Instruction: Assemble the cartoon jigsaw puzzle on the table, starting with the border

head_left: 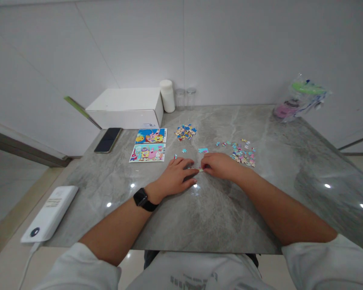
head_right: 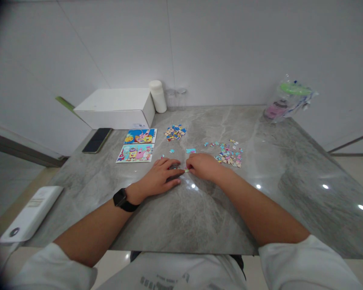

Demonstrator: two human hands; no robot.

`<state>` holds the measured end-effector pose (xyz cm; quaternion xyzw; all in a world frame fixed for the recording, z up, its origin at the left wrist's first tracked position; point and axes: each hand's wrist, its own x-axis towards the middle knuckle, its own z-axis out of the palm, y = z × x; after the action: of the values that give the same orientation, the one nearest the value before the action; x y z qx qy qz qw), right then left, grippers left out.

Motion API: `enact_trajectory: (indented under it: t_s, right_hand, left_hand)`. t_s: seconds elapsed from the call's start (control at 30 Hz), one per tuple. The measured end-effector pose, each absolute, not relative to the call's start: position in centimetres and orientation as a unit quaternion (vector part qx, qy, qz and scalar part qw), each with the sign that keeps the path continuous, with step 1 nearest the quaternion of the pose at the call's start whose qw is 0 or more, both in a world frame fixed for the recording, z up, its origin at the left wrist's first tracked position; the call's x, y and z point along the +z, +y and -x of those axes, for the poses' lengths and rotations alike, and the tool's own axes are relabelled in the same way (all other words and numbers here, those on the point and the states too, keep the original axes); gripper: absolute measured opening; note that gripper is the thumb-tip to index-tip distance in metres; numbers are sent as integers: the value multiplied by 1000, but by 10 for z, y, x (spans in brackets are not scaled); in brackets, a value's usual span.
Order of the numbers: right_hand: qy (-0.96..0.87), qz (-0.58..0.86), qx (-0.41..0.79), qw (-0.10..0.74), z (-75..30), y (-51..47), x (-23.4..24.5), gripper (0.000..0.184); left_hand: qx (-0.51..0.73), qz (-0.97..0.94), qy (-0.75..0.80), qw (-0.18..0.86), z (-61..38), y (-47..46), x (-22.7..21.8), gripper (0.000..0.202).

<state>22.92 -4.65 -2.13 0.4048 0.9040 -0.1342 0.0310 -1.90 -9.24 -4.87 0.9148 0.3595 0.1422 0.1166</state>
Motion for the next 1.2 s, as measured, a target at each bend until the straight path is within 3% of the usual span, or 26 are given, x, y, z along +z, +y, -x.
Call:
enact_trajectory:
  t_s: [0.3, 0.8, 0.97, 1.2]
  right_hand:
    - [905, -398, -149, 40, -232, -44, -19, 18]
    - [909, -395, -130, 30, -231, -46, -20, 14]
    - [900, -421, -117, 3, -235, -47, -2, 15]
    - [860, -491, -94, -101, -283, -41, 53, 21]
  left_hand:
    - [254, -866, 423, 78, 29, -80, -49, 26]
    - [212, -871, 434, 91, 22, -76, -62, 23]
    - [204, -872, 437, 83, 20, -73, -67, 20]
    - [213, -871, 436, 84, 21, -72, -69, 18]
